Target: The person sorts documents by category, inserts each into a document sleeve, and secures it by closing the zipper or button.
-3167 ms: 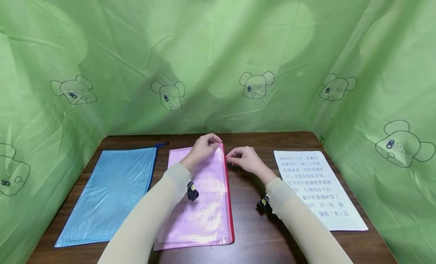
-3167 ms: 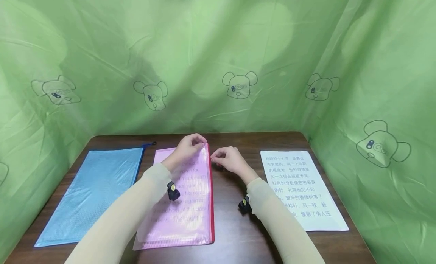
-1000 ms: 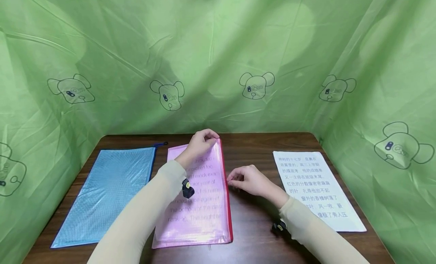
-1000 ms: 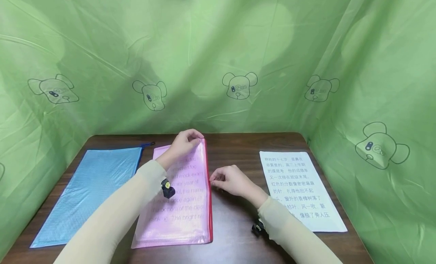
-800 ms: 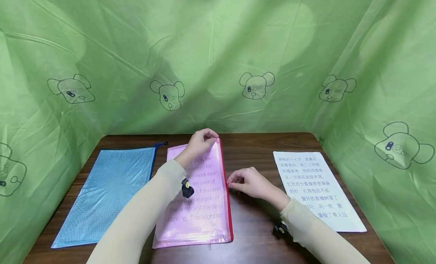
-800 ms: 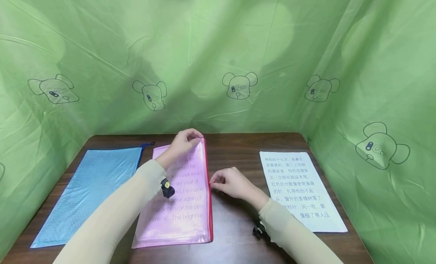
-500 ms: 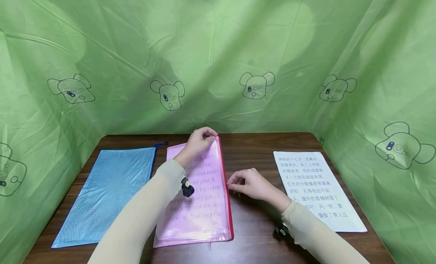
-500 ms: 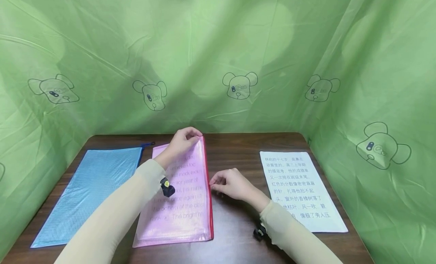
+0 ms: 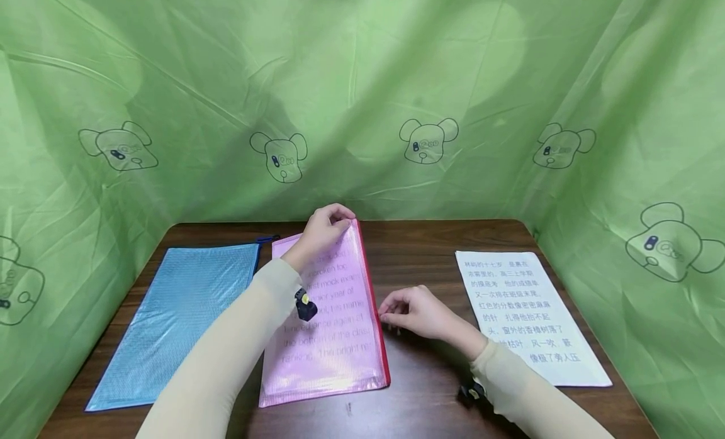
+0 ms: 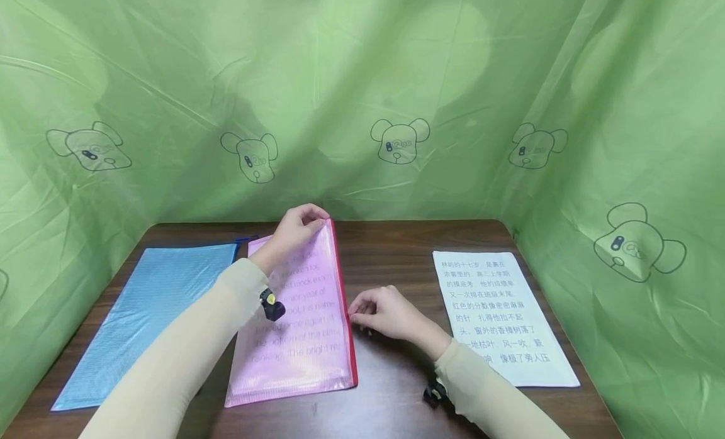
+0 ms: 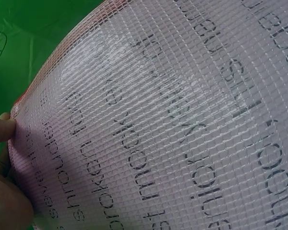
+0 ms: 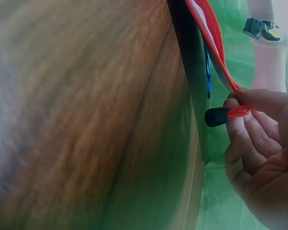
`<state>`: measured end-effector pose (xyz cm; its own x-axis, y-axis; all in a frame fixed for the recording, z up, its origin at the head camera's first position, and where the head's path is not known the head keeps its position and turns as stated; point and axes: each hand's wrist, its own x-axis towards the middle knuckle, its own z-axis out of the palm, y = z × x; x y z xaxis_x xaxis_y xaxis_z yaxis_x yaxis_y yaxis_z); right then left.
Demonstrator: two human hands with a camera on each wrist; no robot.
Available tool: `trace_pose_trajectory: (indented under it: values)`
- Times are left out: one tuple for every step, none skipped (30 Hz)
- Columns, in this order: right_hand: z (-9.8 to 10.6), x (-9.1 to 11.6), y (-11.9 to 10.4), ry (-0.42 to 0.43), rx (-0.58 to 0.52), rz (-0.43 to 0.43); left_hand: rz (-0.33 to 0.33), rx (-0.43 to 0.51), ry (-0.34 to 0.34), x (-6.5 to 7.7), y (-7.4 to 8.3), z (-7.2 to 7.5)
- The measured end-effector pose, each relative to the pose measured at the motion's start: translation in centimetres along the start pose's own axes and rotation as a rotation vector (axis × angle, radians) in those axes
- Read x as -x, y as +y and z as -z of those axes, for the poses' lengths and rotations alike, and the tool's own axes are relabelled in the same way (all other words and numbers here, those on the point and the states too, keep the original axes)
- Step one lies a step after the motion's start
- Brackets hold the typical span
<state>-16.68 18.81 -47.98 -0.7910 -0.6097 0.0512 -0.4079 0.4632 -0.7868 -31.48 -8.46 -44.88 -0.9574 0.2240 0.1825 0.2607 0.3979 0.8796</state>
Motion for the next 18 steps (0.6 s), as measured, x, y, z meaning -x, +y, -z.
trace_pose_trajectory:
  values:
    - [-0.1, 0.1, -0.1, -0.003, -0.001, -0.001, 0.0, 0.003, 0.0, -0.1, 0.0, 0.2]
    - [-0.1, 0.1, -0.1, -0.006, 0.0, -0.002, 0.002, 0.004, 0.0, -0.1, 0.0, 0.3]
    - [-0.1, 0.2, -0.2, -0.007, 0.003, -0.003, 0.005, 0.005, 0.002, -0.2, 0.1, 0.5]
    - [-0.1, 0.2, -0.2, -0.008, 0.003, -0.002, 0.007, 0.003, 0.005, -0.2, 0.1, 0.6]
    - [-0.2, 0.3, -0.2, -0.007, 0.004, 0.001, 0.008, 0.0, 0.007, -0.3, 0.2, 0.7]
    - [-0.2, 0.4, -0.3, -0.005, 0.005, 0.003, 0.009, -0.006, 0.009, -0.4, 0.2, 0.8]
    - [-0.2, 0.4, -0.3, -0.001, 0.003, 0.005, 0.011, -0.011, 0.01, -0.4, 0.3, 0.9]
    - [-0.2, 0.5, -0.3, 0.004, 0.004, 0.007, 0.011, -0.017, 0.011, -0.4, 0.4, 1.0]
    - [-0.1, 0.5, -0.3, 0.008, 0.003, 0.009, 0.011, -0.021, 0.012, -0.5, 0.5, 1.1]
    - [-0.1, 0.5, -0.4, 0.013, 0.003, 0.01, 0.011, -0.021, 0.012, -0.5, 0.6, 1.2]
    - [-0.1, 0.6, -0.4, 0.016, 0.0, 0.01, 0.009, -0.021, 0.013, -0.5, 0.7, 1.3]
    - [-0.1, 0.6, -0.4, 0.018, 0.0, 0.01, 0.009, -0.018, 0.016, -0.5, 0.8, 1.4]
    - [0.0, 0.6, -0.4, 0.018, 0.0, 0.009, 0.01, -0.015, 0.021, -0.5, 0.8, 1.4]
    - [0.0, 0.7, -0.4, 0.019, 0.004, 0.007, 0.01, -0.011, 0.026, -0.5, 0.9, 1.5]
    - [0.0, 0.7, -0.5, 0.019, 0.008, 0.006, 0.01, -0.01, 0.033, -0.6, 0.9, 1.6]
    - [0.0, 0.7, -0.5, 0.019, 0.012, 0.006, 0.01, -0.012, 0.039, -0.6, 0.9, 1.7]
    - [0.0, 0.7, -0.5, 0.018, 0.015, 0.006, 0.011, -0.013, 0.046, -0.7, 0.9, 1.7]
    - [0.0, 0.8, -0.4, 0.018, 0.019, 0.006, 0.015, -0.013, 0.052, -0.7, 0.8, 1.8]
